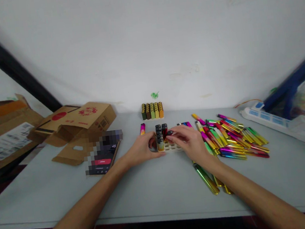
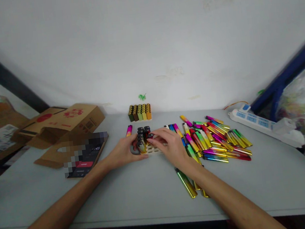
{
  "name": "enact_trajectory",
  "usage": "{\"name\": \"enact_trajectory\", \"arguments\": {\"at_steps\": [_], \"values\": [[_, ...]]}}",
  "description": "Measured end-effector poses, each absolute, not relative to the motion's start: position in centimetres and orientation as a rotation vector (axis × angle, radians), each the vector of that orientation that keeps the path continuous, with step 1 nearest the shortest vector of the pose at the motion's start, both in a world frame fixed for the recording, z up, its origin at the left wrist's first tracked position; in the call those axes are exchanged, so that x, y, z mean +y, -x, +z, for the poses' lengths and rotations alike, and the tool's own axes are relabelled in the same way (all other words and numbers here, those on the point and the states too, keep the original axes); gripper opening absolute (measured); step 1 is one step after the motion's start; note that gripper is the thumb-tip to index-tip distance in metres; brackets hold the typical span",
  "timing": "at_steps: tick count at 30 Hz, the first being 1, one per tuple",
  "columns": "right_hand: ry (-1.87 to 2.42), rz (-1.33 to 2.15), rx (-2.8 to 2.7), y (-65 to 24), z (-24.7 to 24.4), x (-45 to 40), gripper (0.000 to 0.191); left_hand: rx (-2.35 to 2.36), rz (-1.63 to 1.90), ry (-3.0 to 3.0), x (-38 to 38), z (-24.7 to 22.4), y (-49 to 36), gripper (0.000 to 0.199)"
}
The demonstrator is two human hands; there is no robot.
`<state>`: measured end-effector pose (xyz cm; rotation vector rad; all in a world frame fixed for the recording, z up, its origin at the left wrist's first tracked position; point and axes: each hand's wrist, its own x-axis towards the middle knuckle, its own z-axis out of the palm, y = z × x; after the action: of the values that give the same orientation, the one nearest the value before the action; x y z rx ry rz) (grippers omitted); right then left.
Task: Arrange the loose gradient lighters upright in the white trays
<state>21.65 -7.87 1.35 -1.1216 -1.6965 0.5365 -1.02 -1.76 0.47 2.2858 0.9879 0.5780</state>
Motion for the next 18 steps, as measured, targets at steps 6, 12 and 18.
{"name": "enact_trajectory", "arguments": {"at_steps": [6,12,18], "values": [[1.159,0.398,-1.844,-22.3,1.8,-7.5,0.019,1.001,0.581,-2.287,-1.8,0.6,1.0,0.047],[1.145,0.284,-1.991,-22.9,2.6,-7.2,0.02,1.035,0.566,-2.309,-1.9,0.8,0.8,0.047],[1.117,0.37,-1.972,-22.5,2.5,-7.2,0.02,1.037,0.57,-2.31,-1.8,0.6,0.8,0.048]]}}
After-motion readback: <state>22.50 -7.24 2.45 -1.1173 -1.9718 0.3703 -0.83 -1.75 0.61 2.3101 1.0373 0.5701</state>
